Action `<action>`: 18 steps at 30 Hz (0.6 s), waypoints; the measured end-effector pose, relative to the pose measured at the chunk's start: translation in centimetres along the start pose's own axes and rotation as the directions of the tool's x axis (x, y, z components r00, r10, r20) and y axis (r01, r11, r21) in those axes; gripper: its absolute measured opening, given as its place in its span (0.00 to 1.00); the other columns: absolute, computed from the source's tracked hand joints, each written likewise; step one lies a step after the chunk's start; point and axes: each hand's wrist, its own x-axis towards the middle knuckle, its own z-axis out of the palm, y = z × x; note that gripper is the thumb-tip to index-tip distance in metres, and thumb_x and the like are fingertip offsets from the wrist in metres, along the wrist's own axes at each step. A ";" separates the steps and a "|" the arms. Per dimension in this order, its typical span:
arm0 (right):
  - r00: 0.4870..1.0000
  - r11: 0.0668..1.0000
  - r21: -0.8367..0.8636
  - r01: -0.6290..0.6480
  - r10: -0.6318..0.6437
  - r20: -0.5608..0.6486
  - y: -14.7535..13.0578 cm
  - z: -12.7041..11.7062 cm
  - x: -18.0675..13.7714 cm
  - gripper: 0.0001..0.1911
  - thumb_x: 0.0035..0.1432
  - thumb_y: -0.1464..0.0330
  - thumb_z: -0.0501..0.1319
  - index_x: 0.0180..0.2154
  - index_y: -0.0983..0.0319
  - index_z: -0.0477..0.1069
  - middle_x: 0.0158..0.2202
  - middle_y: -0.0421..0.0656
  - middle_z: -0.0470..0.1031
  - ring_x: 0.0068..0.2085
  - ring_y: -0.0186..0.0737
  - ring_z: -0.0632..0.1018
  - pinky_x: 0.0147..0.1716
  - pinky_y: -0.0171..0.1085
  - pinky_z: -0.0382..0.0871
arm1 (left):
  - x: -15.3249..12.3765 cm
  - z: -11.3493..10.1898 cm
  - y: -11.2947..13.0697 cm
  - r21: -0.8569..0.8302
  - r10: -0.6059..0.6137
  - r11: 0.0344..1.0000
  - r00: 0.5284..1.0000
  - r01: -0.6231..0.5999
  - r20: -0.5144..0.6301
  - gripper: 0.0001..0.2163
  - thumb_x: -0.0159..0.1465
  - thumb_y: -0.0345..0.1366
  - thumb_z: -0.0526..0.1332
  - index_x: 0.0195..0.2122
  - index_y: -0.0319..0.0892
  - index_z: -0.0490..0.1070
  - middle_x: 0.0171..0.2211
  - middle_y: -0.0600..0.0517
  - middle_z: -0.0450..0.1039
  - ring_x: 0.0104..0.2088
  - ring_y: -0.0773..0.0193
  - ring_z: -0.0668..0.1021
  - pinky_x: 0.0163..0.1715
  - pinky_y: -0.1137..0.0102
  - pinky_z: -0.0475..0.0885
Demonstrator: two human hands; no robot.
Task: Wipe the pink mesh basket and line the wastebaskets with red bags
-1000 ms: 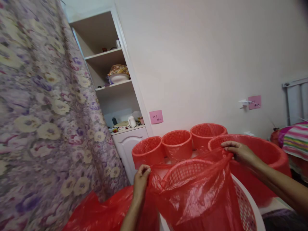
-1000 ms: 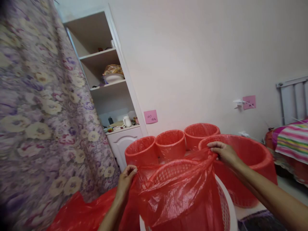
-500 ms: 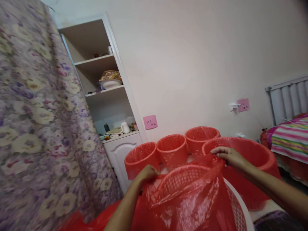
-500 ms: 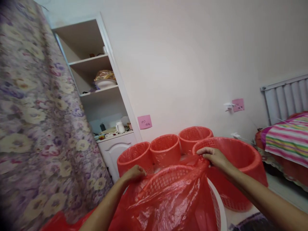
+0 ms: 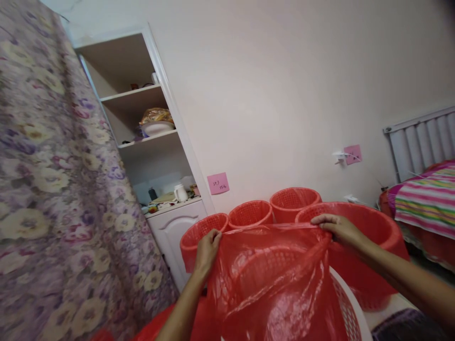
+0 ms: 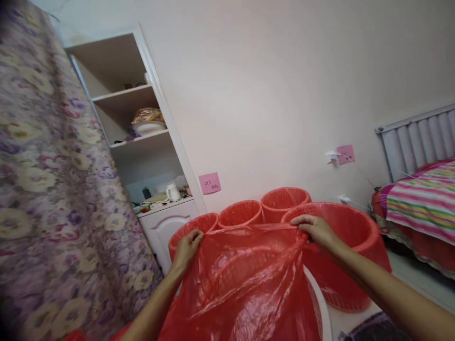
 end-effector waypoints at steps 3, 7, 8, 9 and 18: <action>1.000 0.998 0.062 0.025 -0.025 -0.005 -1.0 -1.1 -1.0 0.14 0.39 0.65 0.65 0.32 0.61 0.76 0.22 0.37 0.74 0.21 0.32 0.69 0.20 0.33 0.58 | -1.5 -1.8 0.6 -0.089 0.046 0.995 0.999 -0.047 -0.015 0.12 0.65 0.43 0.56 0.30 0.41 0.69 0.27 0.56 0.69 0.31 0.65 0.72 0.34 0.68 0.67; 0.999 0.990 0.137 0.043 -0.040 -0.023 -2.6 -2.5 -2.6 0.14 0.41 0.67 0.68 0.35 0.61 0.76 0.26 0.38 0.76 0.25 0.31 0.71 0.22 0.31 0.59 | -3.5 -3.9 1.8 -0.178 0.050 0.983 0.999 -0.051 -0.013 0.13 0.62 0.46 0.57 0.31 0.42 0.71 0.28 0.55 0.70 0.32 0.64 0.72 0.32 0.71 0.65; 0.999 0.989 0.143 0.048 -0.044 -0.032 -2.9 -2.7 -2.8 0.14 0.41 0.67 0.69 0.34 0.61 0.76 0.26 0.38 0.76 0.25 0.31 0.71 0.23 0.31 0.60 | -3.9 -4.3 2.1 -0.195 0.044 0.980 0.999 -0.046 -0.015 0.13 0.61 0.47 0.58 0.30 0.42 0.72 0.28 0.55 0.71 0.31 0.64 0.71 0.32 0.71 0.64; 0.998 0.988 0.143 0.053 -0.047 -0.043 -3.2 -3.0 -3.1 0.14 0.41 0.67 0.69 0.34 0.61 0.76 0.26 0.38 0.76 0.25 0.31 0.71 0.23 0.31 0.60 | -4.3 -4.7 2.4 -0.213 0.035 0.976 0.999 -0.038 -0.021 0.13 0.60 0.47 0.59 0.30 0.42 0.72 0.28 0.55 0.70 0.31 0.65 0.71 0.31 0.72 0.64; 0.894 0.864 -0.390 0.317 -0.409 -0.180 -7.9 -3.1 -8.8 0.12 0.55 0.59 0.63 0.38 0.58 0.76 0.33 0.41 0.78 0.34 0.39 0.75 0.35 0.38 0.69 | -8.5 -9.8 3.3 -0.335 -0.137 0.936 0.989 0.110 -0.058 0.18 0.56 0.51 0.64 0.40 0.42 0.72 0.29 0.56 0.69 0.25 0.69 0.68 0.24 0.75 0.64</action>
